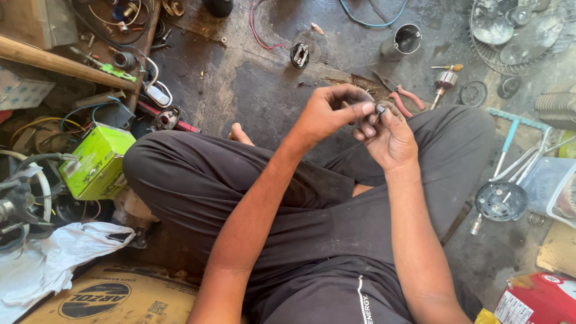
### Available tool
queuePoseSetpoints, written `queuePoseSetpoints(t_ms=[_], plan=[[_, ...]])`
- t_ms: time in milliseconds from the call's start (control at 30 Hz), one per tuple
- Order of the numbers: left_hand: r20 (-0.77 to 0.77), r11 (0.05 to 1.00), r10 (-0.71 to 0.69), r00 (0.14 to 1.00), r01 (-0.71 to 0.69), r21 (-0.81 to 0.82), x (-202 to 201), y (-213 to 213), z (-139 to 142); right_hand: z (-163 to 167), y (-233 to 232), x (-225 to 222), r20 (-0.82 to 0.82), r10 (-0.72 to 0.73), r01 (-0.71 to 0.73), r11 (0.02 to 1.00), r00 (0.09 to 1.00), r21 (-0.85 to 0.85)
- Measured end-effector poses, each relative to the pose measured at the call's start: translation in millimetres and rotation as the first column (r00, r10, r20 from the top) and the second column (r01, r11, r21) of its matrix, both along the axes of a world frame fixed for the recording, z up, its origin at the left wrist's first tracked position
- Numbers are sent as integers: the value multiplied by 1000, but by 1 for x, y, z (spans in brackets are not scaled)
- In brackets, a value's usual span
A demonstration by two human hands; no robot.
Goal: The person sits cross-legged on the workshop floor and works on small motorcycle components in their lap, pressing and fitting parts together by hand. They pick up a screwdriver, reach into a cardboard box of wrenches and tools, and continue fitting the parts.
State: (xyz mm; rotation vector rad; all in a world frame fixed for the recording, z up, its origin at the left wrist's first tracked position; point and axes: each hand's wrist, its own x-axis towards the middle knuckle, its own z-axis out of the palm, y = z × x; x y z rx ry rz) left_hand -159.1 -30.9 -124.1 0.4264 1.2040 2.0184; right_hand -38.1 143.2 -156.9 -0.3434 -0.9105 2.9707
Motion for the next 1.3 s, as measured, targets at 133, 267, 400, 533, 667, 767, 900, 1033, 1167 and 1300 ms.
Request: queuePoseSetpoints(t_ms=[133, 267, 400, 533, 667, 767, 900, 1033, 1167, 1300], plan=[[43, 1000, -11, 999, 11, 7, 5, 1, 14, -2, 1, -2, 61, -10, 7, 999, 998, 52], [68, 998, -50, 996, 48, 36, 2, -2, 17, 2, 3, -3, 42, -3, -3, 991, 999, 131], [89, 993, -78, 993, 69, 101, 0, -4, 16, 4, 3, -3, -31, -11, 16, 984, 999, 175], [66, 995, -66, 996, 61, 74, 0, 0, 12, 1, 4, -6, -49, -95, 102, 980, 994, 169], [30, 999, 4, 1000, -6, 54, 4, 7, 0, -1, 3, -11, -17, -143, 141, 944, 990, 300], [23, 997, 72, 997, -73, 23, 7, 12, -14, 1, 1, -15, 6, -131, 120, 920, 991, 373], [-68, 986, 150, 986, -154, -68, 7, 13, -33, 5, -1, -18, 146, -118, 44, 900, 982, 434], [-175, 957, 168, 970, -203, -208, 8, 14, -41, 3, -3, -21, 216, -140, 9, 857, 966, 516], [-404, 853, 135, 905, -313, -416, -18, 3, -42, 0, -1, -23, 227, -221, 80, 860, 948, 505], [-832, 516, -145, 535, -676, -525, -73, -18, -55, 0, 5, -24, 213, -234, 118, 887, 949, 447]])
